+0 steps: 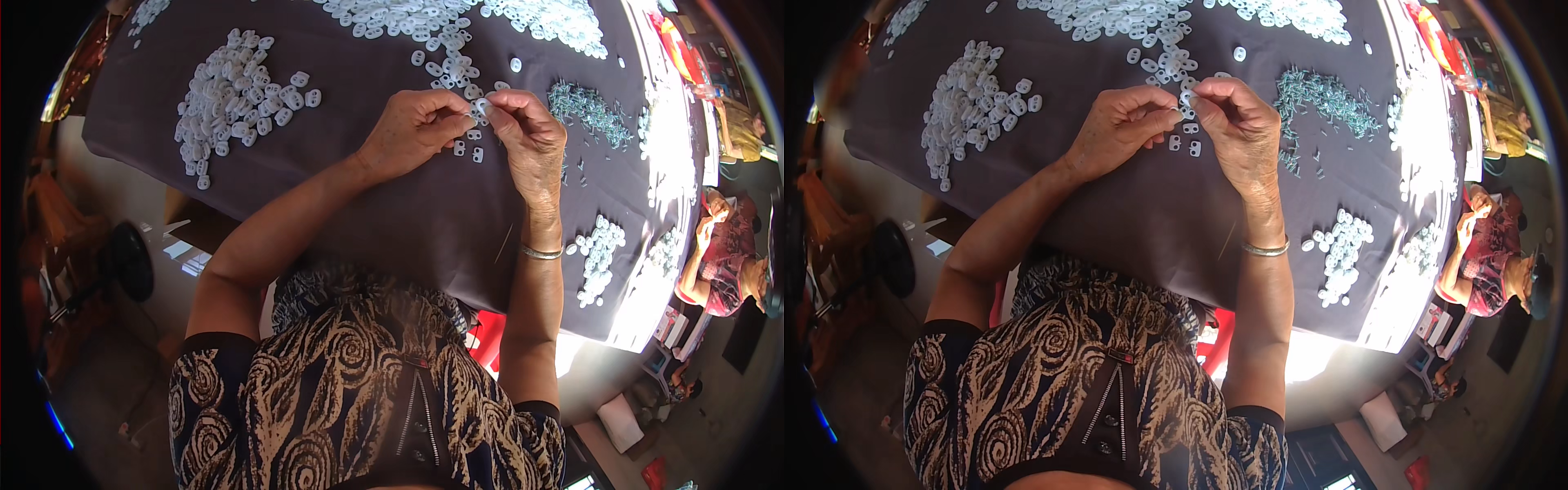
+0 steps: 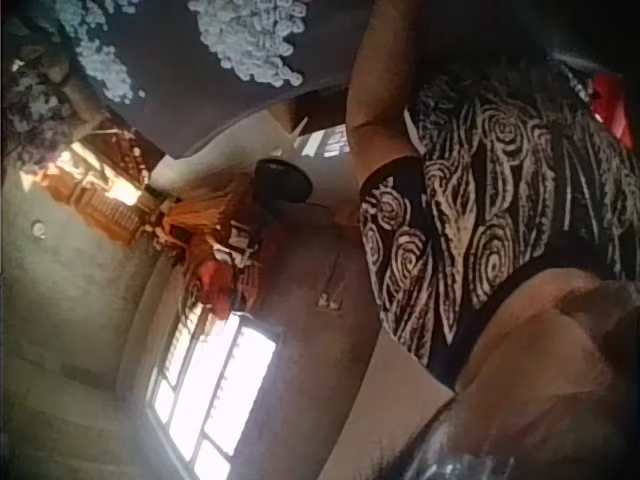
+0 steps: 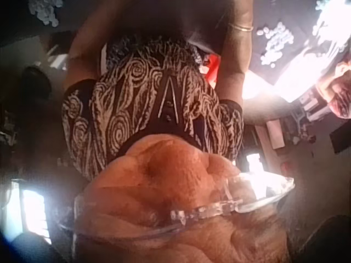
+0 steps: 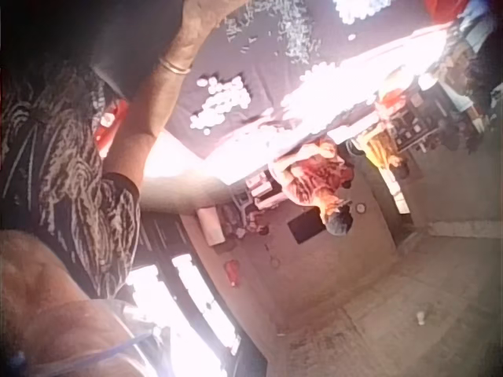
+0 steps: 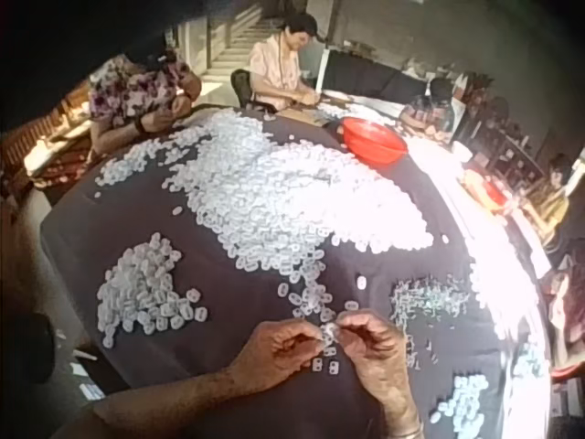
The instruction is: Assembling small white plastic components by hand on a workshop table.
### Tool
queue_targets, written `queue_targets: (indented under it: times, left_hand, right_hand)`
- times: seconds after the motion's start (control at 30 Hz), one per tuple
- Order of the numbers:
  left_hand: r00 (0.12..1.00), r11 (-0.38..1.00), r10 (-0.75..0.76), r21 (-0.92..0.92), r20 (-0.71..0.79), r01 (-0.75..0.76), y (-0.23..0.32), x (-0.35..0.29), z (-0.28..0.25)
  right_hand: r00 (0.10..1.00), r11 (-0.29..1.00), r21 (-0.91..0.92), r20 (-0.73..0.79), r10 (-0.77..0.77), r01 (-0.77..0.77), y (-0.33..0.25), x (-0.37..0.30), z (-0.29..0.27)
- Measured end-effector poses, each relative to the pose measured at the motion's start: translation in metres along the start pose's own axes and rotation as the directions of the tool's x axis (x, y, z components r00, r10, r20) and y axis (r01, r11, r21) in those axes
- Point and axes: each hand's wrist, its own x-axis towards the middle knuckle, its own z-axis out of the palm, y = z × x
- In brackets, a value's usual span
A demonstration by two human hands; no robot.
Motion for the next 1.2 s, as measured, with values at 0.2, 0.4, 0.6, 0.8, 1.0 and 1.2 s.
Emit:
queue_targets:
  times: [0.2, 0.4, 0.6, 0.8, 1.0, 1.2]
  left_hand:
    - [1.0, 1.0, 0.011, 0.016, -0.007, -0.011, 0.0, 0.001, 0.0]
    - [1.0, 1.0, -0.02, 0.0, -0.005, 0.02, 0.003, 0.0, -0.001]
    - [0.999, 0.998, -0.029, -0.049, -0.028, 0.028, 0.0, 0.0, 0.0]
    - [0.999, 0.995, -0.023, -0.1, -0.028, 0.02, -0.002, 0.0, -0.001]
    - [0.996, 0.991, -0.068, -0.115, -0.056, 0.062, 0.005, 0.001, -0.003]
    - [0.997, 0.99, -0.034, -0.138, -0.074, 0.023, 0.003, 0.004, -0.003]
  right_hand:
    - [1.0, 0.999, -0.044, 0.019, -0.023, 0.024, 0.0, 0.0, 0.001]
    - [0.999, 0.998, -0.062, 0.039, -0.006, 0.008, 0.003, -0.001, 0.003]
    - [0.999, 0.999, -0.01, 0.036, -0.035, 0.036, 0.004, -0.003, 0.007]
    - [0.995, 0.993, -0.066, 0.034, -0.095, 0.097, 0.008, -0.003, 0.007]
    - [0.981, 0.911, -0.364, 0.051, -0.186, 0.192, -0.01, -0.004, 0.014]
    - [0.943, 0.808, -0.511, 0.016, -0.333, 0.294, -0.006, -0.005, 0.019]
